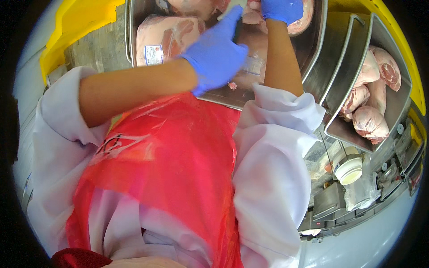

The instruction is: The person uses a knife to trim and cut a large piece of raw meat on a stainless steel tray. They repeatedly slice off sections and reposition the meat to continue trimming.

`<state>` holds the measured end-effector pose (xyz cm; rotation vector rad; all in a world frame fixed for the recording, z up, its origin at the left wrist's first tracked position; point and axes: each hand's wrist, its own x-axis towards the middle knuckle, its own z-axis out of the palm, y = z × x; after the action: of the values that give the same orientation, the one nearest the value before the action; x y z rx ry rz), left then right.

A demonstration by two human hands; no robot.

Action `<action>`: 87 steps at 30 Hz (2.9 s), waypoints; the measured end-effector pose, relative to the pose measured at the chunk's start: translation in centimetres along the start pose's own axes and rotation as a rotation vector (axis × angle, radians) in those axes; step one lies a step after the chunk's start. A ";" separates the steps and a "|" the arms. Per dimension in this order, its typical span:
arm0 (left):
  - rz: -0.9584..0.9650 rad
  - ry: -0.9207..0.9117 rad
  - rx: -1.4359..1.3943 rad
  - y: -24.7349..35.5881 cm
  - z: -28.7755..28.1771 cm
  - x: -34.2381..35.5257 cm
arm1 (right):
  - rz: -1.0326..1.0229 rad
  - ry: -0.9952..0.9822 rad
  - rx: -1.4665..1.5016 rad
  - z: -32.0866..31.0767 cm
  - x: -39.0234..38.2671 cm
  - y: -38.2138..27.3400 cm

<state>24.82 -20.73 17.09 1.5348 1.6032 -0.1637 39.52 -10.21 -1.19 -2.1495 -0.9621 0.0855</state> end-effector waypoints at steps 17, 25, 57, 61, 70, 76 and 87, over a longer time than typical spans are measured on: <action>0.177 -0.080 0.274 -0.7 -21.3 -2.2 | -0.032 0.010 0.165 0.1 -0.7 -0.9; 0.351 -0.120 0.524 0.0 -21.5 2.6 | -0.077 0.058 0.205 -0.9 -0.4 0.1; 0.166 0.339 -0.168 -14.6 9.6 3.4 | -0.081 0.035 0.317 1.3 0.9 3.3; 0.226 0.416 -0.072 -16.7 10.6 5.3 | -0.127 0.053 0.366 1.9 0.9 4.0; 0.216 0.341 -0.021 -18.3 12.6 8.0 | -0.140 -0.002 0.604 2.0 1.8 5.1; 0.190 0.322 -0.343 -13.7 14.5 9.3 | -0.191 0.034 0.255 0.9 0.5 4.8; 0.370 0.352 -0.332 -18.5 9.0 6.8 | -0.415 0.046 0.338 -1.4 -0.2 -0.2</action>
<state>14.44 -25.54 -1.27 1.6198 1.4795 0.5770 39.75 -11.17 -0.10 -1.6078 -1.2491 -0.0047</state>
